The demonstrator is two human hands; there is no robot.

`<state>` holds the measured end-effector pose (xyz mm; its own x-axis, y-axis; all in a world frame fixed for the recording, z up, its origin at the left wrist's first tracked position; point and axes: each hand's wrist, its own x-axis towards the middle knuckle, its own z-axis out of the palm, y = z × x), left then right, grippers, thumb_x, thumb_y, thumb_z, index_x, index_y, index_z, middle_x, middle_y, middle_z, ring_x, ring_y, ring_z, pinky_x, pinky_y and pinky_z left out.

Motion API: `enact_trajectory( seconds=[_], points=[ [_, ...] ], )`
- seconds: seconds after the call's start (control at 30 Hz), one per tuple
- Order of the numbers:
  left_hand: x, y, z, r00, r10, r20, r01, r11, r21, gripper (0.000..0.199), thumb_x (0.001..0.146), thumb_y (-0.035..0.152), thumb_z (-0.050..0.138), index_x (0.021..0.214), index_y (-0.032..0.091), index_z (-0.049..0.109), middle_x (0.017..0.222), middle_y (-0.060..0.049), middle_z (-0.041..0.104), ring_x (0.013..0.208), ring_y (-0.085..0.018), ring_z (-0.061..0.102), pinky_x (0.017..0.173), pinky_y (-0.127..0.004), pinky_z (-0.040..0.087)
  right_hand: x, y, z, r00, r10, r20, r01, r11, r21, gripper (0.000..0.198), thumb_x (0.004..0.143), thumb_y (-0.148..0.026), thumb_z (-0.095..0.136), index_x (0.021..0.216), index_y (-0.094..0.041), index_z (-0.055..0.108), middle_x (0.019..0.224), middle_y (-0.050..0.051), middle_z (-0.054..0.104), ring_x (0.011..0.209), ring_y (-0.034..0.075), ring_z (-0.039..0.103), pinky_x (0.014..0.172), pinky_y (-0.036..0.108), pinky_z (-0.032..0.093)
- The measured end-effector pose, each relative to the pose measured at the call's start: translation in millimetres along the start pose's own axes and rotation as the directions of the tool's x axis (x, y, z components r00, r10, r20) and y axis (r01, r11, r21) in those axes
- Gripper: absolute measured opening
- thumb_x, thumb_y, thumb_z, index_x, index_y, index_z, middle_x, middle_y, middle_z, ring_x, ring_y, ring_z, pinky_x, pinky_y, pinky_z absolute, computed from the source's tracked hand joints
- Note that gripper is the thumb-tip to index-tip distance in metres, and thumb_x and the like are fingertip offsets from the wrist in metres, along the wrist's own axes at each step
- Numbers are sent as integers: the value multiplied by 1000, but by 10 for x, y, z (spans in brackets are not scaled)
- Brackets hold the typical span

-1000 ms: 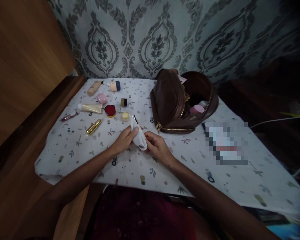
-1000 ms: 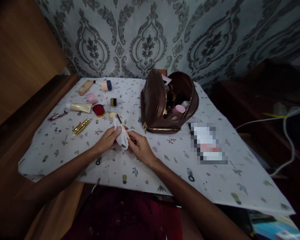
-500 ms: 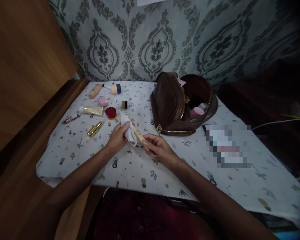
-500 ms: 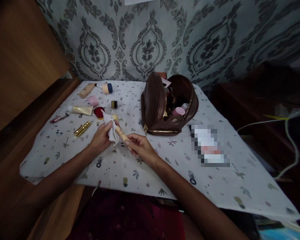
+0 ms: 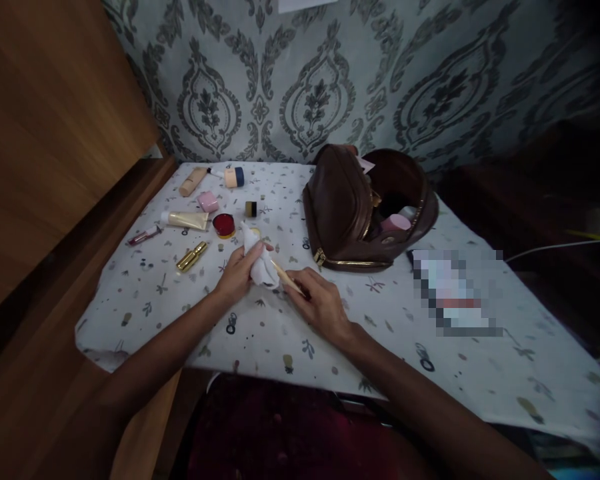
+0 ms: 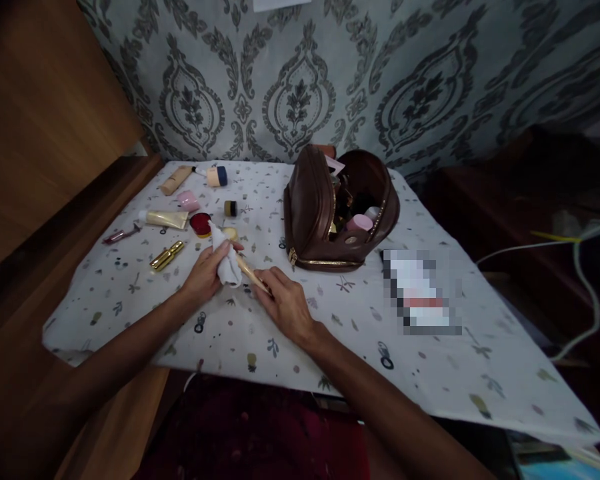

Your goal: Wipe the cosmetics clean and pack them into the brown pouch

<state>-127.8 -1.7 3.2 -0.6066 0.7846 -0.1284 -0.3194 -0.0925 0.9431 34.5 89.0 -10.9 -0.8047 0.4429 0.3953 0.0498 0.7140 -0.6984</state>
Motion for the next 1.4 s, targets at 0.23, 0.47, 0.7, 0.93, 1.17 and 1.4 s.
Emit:
enact_trajectory(
  seconds=[0.23,0.47,0.7,0.93,1.17,1.4],
  points=[
    [-80,-64,35,967,-163,195,148,985,90,45,69,54,78,88,13,70,70,-1,65,61,-12,59,56,-22,44,-16,44,0,995,-97,-2,96,989,-113,27,94,-22,46,112,-21,65,95,8,65,79,19,62,68,30,51],
    [-51,-82,-1,945,-167,282,174,985,-1,51,66,41,85,106,14,67,80,-2,70,68,-14,65,64,-24,49,62,-22,10,974,223,49,-224,890,397,22,86,-34,62,101,-20,68,89,4,69,77,18,62,70,29,50],
    [97,29,-26,996,-88,-13,81,955,-284,43,76,19,74,116,20,59,83,0,70,68,-14,67,57,-21,50,146,-15,-11,839,489,239,-499,515,697,41,67,-45,81,94,-17,67,68,-2,62,44,5,35,40,20,24],
    [-29,189,24,994,-13,110,56,916,-398,46,79,39,75,118,22,57,100,-5,72,101,-21,69,82,-30,55,163,-102,-73,741,348,575,-659,208,723,35,71,-42,79,93,-16,71,71,1,65,44,3,31,39,20,15],
    [-83,185,51,989,-12,146,54,956,-289,36,69,35,83,89,16,60,81,-1,69,76,-14,67,62,-21,51,129,-98,-36,740,313,595,-671,280,687,45,70,-40,82,107,-21,66,81,-1,62,52,4,42,44,17,28],
    [-38,158,18,994,39,99,-16,974,-224,41,69,49,80,81,16,59,73,1,65,58,-8,59,50,-17,44,93,-134,25,852,317,416,-523,543,657,33,78,-47,74,90,-19,60,80,0,64,56,9,57,45,20,35]
  ],
)
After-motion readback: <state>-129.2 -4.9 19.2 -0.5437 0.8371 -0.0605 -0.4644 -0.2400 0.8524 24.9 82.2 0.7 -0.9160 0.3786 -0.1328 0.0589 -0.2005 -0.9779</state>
